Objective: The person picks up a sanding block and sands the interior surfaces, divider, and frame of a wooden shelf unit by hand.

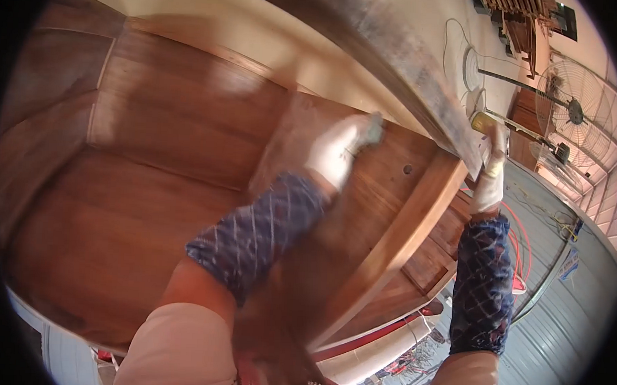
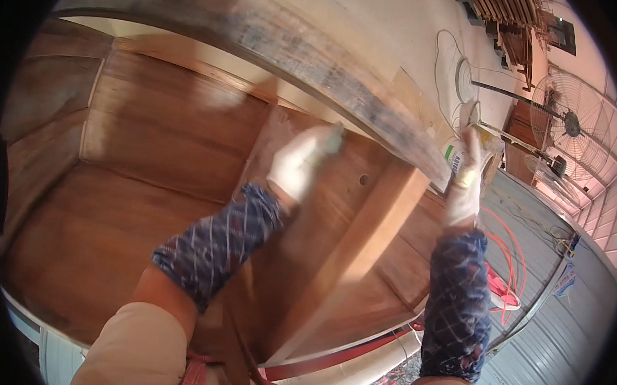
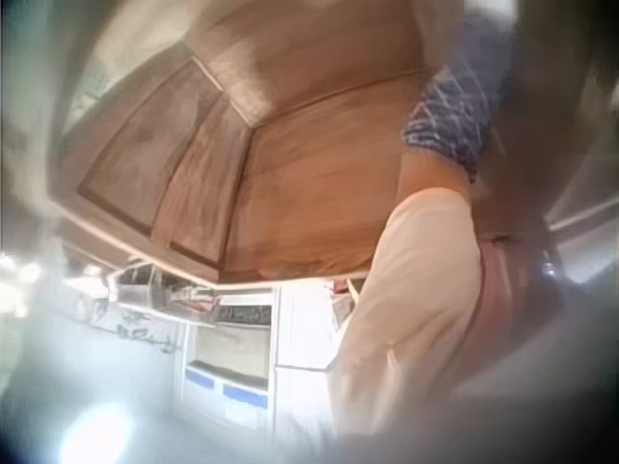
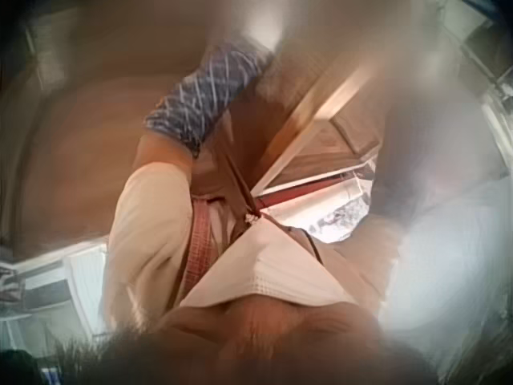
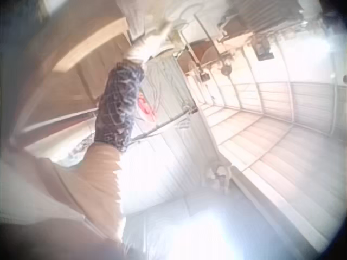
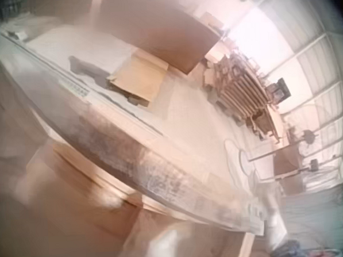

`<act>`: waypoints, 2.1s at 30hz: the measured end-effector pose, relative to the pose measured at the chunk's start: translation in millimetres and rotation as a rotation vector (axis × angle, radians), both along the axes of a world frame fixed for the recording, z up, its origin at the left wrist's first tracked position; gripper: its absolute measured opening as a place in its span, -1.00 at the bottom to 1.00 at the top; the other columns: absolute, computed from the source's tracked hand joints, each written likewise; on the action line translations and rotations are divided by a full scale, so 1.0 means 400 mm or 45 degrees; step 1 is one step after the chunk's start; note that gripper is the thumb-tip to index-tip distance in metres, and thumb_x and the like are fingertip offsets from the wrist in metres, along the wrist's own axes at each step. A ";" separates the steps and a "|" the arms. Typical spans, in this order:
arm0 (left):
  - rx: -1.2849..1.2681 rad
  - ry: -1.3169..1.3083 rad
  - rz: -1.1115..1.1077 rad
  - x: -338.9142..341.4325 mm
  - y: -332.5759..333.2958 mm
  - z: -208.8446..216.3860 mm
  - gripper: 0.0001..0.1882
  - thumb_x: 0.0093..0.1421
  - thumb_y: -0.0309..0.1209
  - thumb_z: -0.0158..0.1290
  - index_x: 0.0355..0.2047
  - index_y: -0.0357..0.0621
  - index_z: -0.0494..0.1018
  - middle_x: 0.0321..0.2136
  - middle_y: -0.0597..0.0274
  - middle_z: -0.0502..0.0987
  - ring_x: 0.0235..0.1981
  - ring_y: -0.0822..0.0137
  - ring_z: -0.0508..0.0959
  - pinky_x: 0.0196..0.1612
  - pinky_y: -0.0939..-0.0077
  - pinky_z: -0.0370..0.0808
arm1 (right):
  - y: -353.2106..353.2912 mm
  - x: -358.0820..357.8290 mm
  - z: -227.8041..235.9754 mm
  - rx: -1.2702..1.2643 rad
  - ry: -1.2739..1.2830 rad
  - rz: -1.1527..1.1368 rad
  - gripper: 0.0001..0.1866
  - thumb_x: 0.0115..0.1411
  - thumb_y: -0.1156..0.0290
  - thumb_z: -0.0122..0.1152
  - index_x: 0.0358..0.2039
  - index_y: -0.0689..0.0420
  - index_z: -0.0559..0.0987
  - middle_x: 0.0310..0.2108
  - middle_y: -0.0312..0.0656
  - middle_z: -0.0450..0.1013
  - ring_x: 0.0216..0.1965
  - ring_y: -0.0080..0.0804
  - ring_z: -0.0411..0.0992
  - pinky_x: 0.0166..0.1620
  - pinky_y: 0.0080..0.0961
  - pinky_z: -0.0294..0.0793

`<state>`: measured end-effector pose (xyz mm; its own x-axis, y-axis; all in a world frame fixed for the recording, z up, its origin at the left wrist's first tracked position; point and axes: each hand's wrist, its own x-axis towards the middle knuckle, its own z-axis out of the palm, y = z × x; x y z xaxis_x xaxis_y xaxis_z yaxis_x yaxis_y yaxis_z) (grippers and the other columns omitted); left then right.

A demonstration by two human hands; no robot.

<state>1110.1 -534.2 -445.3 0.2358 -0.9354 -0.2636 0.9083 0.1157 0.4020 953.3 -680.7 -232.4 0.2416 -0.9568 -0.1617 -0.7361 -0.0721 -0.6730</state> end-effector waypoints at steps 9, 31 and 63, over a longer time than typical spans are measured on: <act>-0.028 -0.961 0.362 -0.013 -0.011 0.177 -0.77 0.22 -0.58 -0.03 -0.14 -0.32 0.52 -0.14 -0.04 0.57 -0.07 0.05 0.57 -0.04 0.27 0.54 | -0.027 -0.077 -0.022 0.195 0.106 -0.042 -0.29 0.40 -0.16 -0.26 0.03 0.30 0.48 -0.07 -0.05 0.47 -0.03 -0.31 0.42 0.12 -0.39 0.34; -0.193 -1.328 -0.285 0.029 0.055 0.170 -0.71 0.24 -0.30 0.04 -0.11 -0.20 0.52 -0.14 0.10 0.55 -0.16 0.13 0.50 -0.06 0.23 0.45 | 0.024 -0.016 -0.012 0.049 0.363 0.112 -0.23 0.30 -0.30 -0.19 -0.04 0.26 0.48 -0.34 -0.18 0.43 -0.31 -0.48 0.39 -0.20 -0.54 0.40; 1.417 -0.793 -0.749 -0.130 0.574 -0.942 -0.78 0.27 -0.44 0.00 -0.14 -0.26 0.53 -0.21 0.10 0.61 -0.19 0.21 0.57 -0.05 0.36 0.46 | 0.038 0.009 0.019 0.182 0.439 -0.037 -0.05 0.16 -0.51 -0.27 -0.03 0.24 0.45 -0.24 -0.22 0.40 -0.31 -0.52 0.31 -0.24 -0.57 0.31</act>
